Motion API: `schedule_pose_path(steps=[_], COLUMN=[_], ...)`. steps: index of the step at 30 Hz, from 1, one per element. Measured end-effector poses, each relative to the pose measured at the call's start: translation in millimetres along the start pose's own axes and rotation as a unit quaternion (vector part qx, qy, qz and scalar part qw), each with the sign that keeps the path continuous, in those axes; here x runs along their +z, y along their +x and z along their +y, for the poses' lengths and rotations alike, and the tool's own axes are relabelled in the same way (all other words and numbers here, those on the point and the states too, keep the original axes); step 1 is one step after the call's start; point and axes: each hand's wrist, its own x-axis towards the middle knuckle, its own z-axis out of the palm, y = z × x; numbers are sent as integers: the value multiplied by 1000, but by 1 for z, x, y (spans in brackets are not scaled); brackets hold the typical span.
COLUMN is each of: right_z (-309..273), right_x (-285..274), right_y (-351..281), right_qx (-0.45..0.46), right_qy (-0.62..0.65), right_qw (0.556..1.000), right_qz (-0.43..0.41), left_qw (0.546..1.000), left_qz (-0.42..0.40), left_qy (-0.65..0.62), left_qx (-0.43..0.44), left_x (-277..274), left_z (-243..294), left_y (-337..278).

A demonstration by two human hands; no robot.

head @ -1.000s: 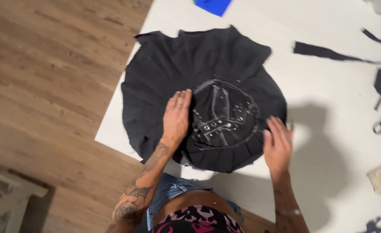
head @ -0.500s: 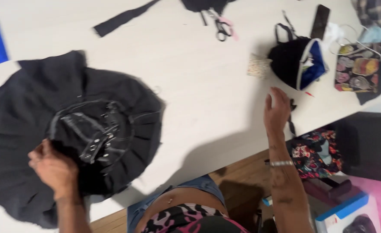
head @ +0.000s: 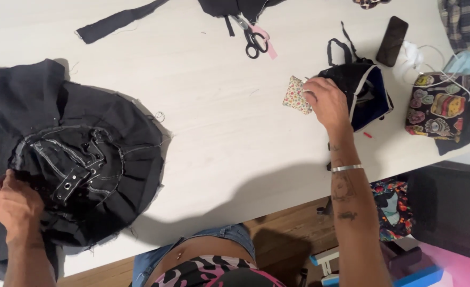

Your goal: Pinning fabric to a garment and trimming the excess with scissors on a work table

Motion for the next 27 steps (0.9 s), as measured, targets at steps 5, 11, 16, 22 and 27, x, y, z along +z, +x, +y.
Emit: schedule_pose_path(steps=[5,11,16,22,27], right_z=[14,17,6,47,49], right_x=[13,12,-4,17,32], right_y=[8,12,23,7,15], right_qx=[-126,-134,47,-100,-219], right_qy=[-81,-134,-47,-60,-228], right_qw=[988,980,972,974,940], right_qz=[-24,-66,-227,-193,-129], left_qw=[995,995,991,990,970], left_qz=[-20,-30,-12,-17,-40], left_qy=[-88,-92,-131,-131,-209], left_qx=[-29,-31,-36,-47,-116], left_x=[-16,-16,-22,-30,-25], left_z=[12,11,14,27,19], left_y=[7,11,9,16,8])
